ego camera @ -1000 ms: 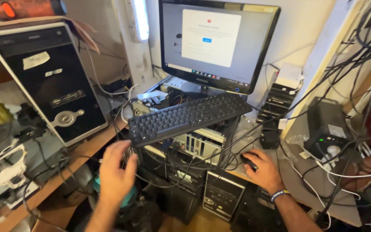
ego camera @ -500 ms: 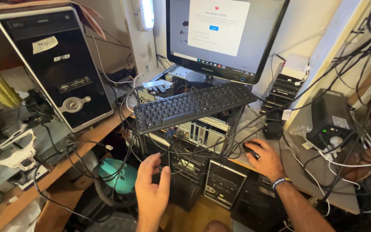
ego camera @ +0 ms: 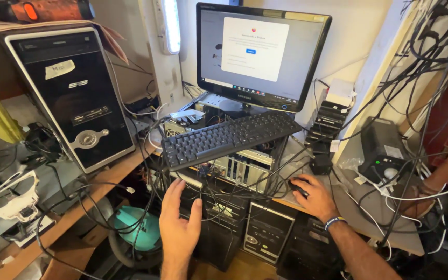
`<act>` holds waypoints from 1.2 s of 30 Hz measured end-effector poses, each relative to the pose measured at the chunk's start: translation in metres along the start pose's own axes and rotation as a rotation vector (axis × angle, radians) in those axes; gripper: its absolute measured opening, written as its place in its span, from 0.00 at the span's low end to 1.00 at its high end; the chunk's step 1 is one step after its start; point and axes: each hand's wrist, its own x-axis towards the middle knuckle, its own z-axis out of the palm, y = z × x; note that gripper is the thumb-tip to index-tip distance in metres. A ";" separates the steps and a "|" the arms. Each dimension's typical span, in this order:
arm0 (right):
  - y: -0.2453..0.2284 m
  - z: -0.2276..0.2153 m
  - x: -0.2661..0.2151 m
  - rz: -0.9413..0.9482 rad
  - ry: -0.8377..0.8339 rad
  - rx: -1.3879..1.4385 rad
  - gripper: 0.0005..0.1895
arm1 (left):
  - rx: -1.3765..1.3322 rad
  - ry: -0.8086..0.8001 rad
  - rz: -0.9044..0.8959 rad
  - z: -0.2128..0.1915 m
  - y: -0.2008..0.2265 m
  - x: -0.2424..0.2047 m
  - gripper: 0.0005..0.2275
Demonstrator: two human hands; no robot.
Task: Troubleshooting and repairing computer systems by interacting with software and hardware components
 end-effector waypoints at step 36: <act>-0.002 -0.003 0.000 0.079 0.012 -0.079 0.20 | 0.034 -0.064 -0.060 0.021 -0.013 -0.013 0.22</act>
